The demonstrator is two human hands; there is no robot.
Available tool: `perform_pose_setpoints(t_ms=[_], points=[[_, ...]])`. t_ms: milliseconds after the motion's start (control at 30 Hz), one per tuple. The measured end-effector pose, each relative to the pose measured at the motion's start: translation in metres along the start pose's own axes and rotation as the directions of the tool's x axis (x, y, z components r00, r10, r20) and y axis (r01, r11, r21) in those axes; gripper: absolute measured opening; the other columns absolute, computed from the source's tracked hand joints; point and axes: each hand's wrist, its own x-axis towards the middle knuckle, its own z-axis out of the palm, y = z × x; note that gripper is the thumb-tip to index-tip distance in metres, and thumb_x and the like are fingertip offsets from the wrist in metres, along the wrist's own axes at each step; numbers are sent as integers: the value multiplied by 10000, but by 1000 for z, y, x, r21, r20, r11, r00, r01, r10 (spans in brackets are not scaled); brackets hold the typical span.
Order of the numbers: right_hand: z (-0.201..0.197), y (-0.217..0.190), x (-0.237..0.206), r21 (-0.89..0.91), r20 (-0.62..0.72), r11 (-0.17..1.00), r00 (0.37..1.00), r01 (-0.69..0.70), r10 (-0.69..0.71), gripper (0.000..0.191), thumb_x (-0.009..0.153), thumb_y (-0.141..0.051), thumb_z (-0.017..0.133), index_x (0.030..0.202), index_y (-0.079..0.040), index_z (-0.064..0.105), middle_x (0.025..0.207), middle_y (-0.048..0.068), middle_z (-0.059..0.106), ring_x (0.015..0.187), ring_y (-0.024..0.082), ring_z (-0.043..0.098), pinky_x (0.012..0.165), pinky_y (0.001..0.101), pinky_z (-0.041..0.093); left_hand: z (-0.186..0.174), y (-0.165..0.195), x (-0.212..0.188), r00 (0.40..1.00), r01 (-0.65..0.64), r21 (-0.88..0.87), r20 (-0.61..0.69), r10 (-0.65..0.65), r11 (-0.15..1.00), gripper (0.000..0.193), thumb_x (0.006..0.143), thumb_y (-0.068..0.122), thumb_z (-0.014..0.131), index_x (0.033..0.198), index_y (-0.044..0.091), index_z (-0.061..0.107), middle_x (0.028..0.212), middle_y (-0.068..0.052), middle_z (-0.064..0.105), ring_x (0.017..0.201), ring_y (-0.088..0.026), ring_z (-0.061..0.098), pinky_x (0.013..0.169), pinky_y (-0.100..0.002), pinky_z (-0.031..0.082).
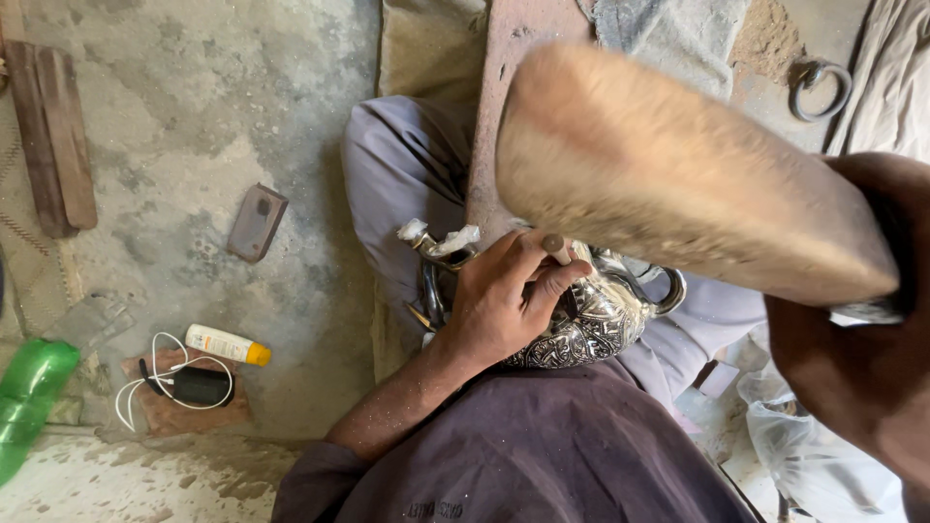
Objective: The person sits on the floor and uses a wooden block to rub and polish the neck and spout of an ornate metal teapot. They rotate the teapot to access different areas and later use a small metal tool to work on the spout.
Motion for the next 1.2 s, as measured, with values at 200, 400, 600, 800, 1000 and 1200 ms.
perform_pose_setpoints(t_ms=[200, 400, 600, 800, 1000, 1200], points=[[-2, -10, 28, -303, 127, 940, 984, 156, -122, 651, 597, 130, 742, 1238, 57, 652, 1074, 234, 665, 965, 351, 682, 807, 408, 576, 8, -26, -10, 994, -108, 96, 18, 107, 990, 215, 1040, 156, 715, 1201, 41, 631, 1091, -91, 704, 963, -235, 742, 809, -359, 625], [10, -6, 29, -267, 134, 956, 987, 120, -87, 641, 649, 110, 743, 1272, -17, 663, 1129, 186, 649, 995, 325, 665, 852, 407, 565, 11, -54, -25, 994, -44, 114, 105, 32, 992, 283, 1054, 182, 750, 1280, 49, 646, 1238, -93, 682, 1162, -203, 681, 1005, -385, 609], [14, -4, 35, -248, 165, 952, 976, 182, -143, 687, 586, -4, 822, 1247, -17, 637, 1067, 181, 639, 944, 320, 657, 807, 400, 553, 9, -58, -24, 995, -89, 157, 60, 81, 983, 240, 1035, 150, 744, 1239, 60, 658, 1208, -84, 651, 1134, -223, 661, 999, -397, 571], [19, 2, 33, -304, 202, 938, 974, 164, -105, 591, 637, 4, 844, 1201, -20, 667, 999, 164, 651, 892, 304, 661, 774, 402, 548, 3, -46, -13, 997, -8, 99, 83, 0, 995, 239, 1025, 164, 744, 1216, 35, 681, 1169, -109, 700, 1072, -258, 706, 936, -397, 585], [15, -4, 37, -229, 100, 963, 988, 140, -119, 547, 704, 72, 776, 1239, 17, 676, 1053, 185, 665, 885, 301, 676, 758, 374, 549, -1, -40, -9, 992, -121, 205, 2, 124, 971, 226, 971, 98, 715, 1158, -13, 653, 1110, -161, 686, 1044, -344, 685, 928, -477, 553], [16, -11, 54, 116, 302, 938, 911, -328, 281, 419, 645, 64, 752, 1045, -49, 694, 870, 70, 702, 805, 223, 676, 667, 349, 549, 2, -40, -6, 994, 17, 112, 108, -29, 994, 206, 982, 121, 730, 1153, 10, 700, 996, -114, 705, 918, -259, 705, 812, -407, 582]])
